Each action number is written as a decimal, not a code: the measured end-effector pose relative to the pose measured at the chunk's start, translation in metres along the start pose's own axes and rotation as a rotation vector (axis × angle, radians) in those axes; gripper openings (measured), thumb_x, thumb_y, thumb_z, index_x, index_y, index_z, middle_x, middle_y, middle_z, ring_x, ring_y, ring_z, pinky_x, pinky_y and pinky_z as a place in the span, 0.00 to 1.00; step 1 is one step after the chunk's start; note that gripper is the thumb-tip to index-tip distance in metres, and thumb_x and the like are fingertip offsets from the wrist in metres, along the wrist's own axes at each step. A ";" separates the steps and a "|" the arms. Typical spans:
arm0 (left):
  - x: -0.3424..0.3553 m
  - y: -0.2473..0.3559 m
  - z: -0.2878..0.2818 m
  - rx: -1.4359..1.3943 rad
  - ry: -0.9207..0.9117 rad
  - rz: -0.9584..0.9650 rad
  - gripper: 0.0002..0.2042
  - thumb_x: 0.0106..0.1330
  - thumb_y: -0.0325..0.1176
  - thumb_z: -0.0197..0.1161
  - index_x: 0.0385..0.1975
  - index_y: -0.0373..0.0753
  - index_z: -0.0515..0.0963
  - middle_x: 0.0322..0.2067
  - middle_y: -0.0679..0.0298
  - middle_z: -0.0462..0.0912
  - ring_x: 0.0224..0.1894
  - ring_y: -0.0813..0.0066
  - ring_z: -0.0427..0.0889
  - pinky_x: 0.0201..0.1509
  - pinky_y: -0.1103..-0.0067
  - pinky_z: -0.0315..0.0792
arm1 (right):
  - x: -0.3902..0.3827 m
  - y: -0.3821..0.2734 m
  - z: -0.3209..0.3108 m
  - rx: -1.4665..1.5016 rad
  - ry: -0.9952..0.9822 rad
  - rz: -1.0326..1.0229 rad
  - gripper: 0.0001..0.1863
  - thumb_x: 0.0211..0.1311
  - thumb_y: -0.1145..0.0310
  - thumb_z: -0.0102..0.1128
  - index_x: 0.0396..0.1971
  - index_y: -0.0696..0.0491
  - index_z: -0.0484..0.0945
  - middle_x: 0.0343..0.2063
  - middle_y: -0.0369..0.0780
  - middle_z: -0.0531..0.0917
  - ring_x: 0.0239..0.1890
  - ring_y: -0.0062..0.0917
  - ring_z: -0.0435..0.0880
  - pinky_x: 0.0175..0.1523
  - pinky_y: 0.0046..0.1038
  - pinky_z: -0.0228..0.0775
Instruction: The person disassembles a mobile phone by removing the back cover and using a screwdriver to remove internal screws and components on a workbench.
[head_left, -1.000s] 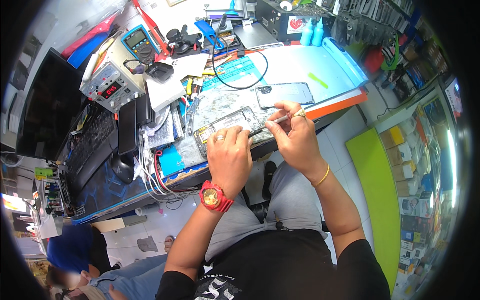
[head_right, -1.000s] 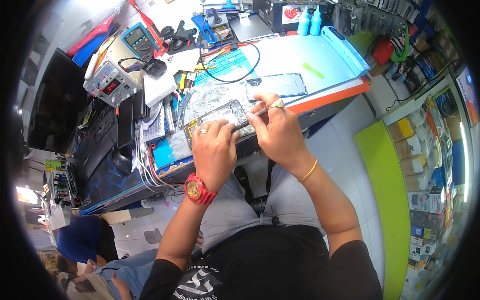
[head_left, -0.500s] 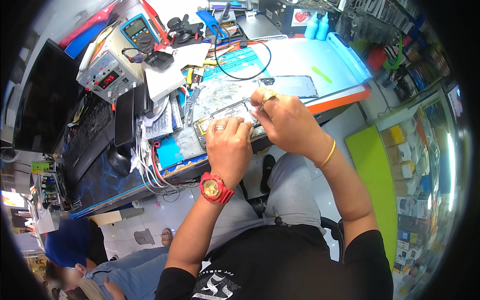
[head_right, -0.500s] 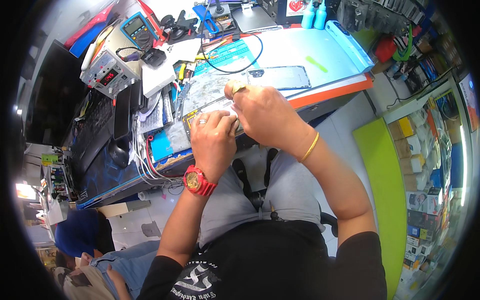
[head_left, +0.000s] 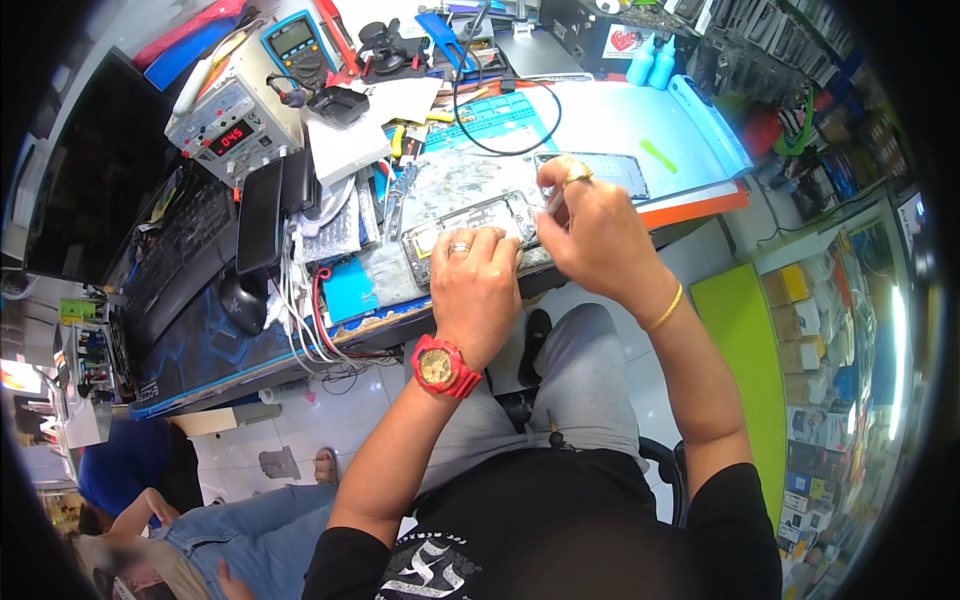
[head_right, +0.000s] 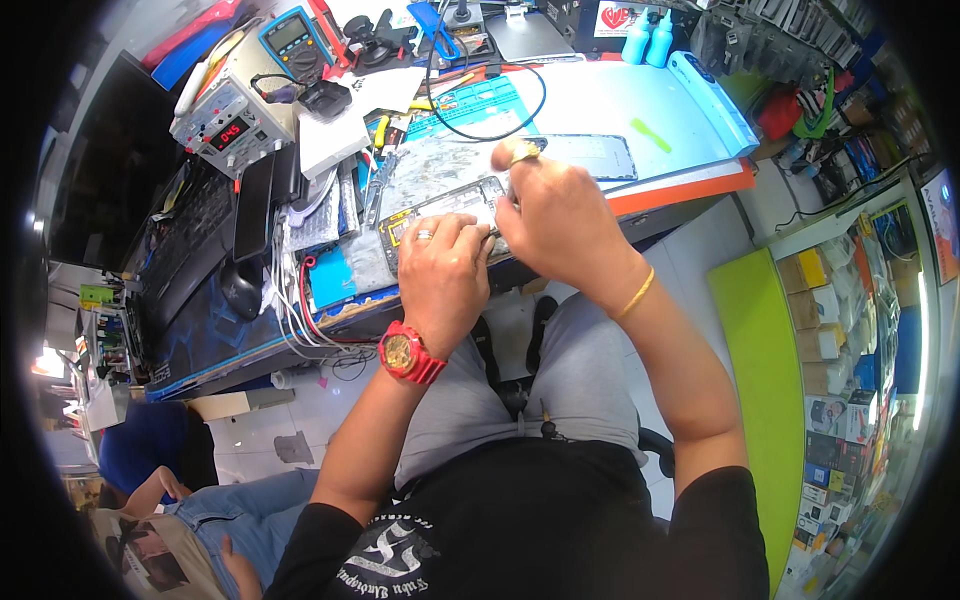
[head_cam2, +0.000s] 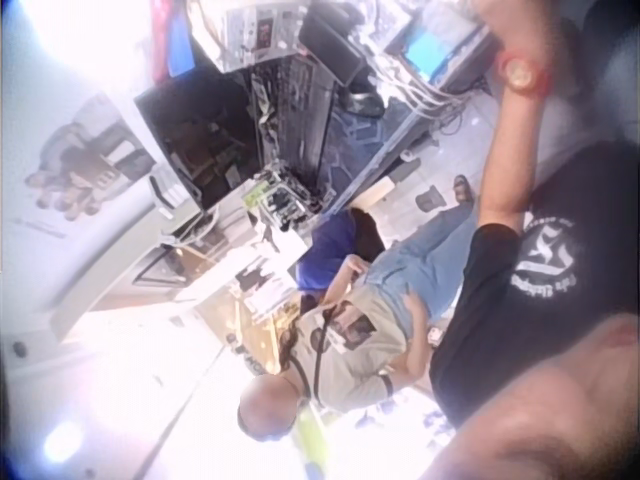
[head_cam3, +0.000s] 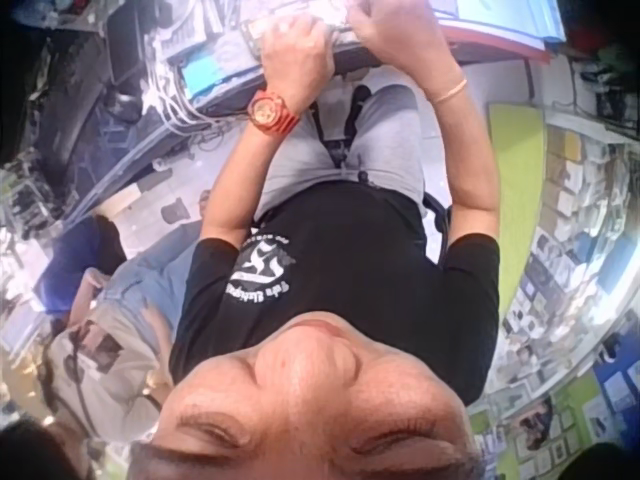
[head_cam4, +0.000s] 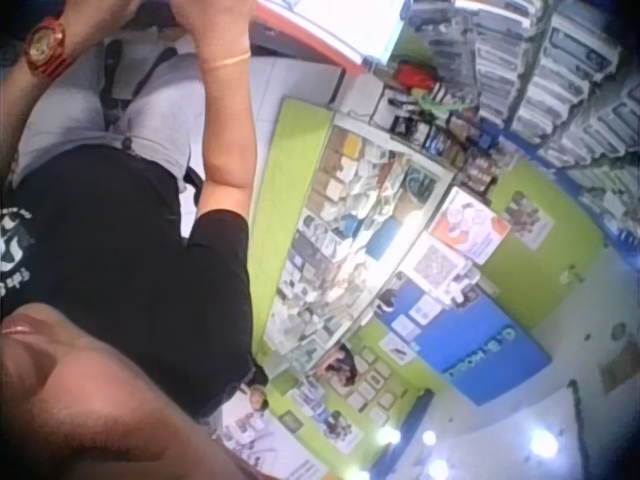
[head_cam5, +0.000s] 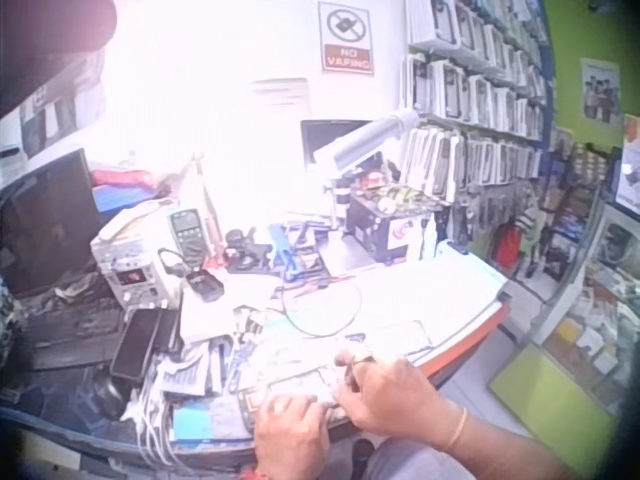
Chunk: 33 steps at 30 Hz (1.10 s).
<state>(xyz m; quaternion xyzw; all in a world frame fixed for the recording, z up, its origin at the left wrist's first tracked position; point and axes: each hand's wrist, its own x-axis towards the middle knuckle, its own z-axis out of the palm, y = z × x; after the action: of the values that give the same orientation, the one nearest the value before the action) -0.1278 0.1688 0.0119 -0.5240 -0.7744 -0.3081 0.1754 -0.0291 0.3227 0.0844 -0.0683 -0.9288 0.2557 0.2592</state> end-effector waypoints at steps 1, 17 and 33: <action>0.001 0.001 -0.001 -0.001 -0.001 0.001 0.06 0.64 0.29 0.71 0.38 0.39 0.86 0.43 0.61 0.87 0.51 0.59 0.84 0.64 0.60 0.72 | 0.001 0.001 -0.001 0.104 -0.023 -0.011 0.17 0.58 0.76 0.72 0.46 0.64 0.78 0.36 0.49 0.87 0.36 0.40 0.91 0.42 0.39 0.83; 0.002 0.001 -0.001 -0.023 -0.005 0.008 0.06 0.64 0.29 0.71 0.38 0.39 0.84 0.43 0.61 0.86 0.51 0.58 0.83 0.63 0.61 0.72 | 0.001 0.000 0.001 -0.059 0.060 0.020 0.17 0.60 0.72 0.74 0.47 0.63 0.80 0.32 0.47 0.88 0.30 0.36 0.90 0.38 0.35 0.81; 0.004 0.001 -0.004 0.002 -0.047 -0.012 0.09 0.66 0.33 0.72 0.42 0.38 0.85 0.45 0.60 0.86 0.52 0.56 0.83 0.69 0.56 0.69 | -0.004 0.000 0.000 -0.026 0.046 0.088 0.19 0.62 0.77 0.74 0.51 0.64 0.77 0.37 0.48 0.87 0.35 0.35 0.91 0.42 0.33 0.84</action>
<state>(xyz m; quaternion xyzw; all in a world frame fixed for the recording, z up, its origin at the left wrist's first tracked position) -0.1289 0.1687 0.0172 -0.5260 -0.7818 -0.2962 0.1558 -0.0258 0.3217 0.0824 -0.1186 -0.9220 0.2531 0.2681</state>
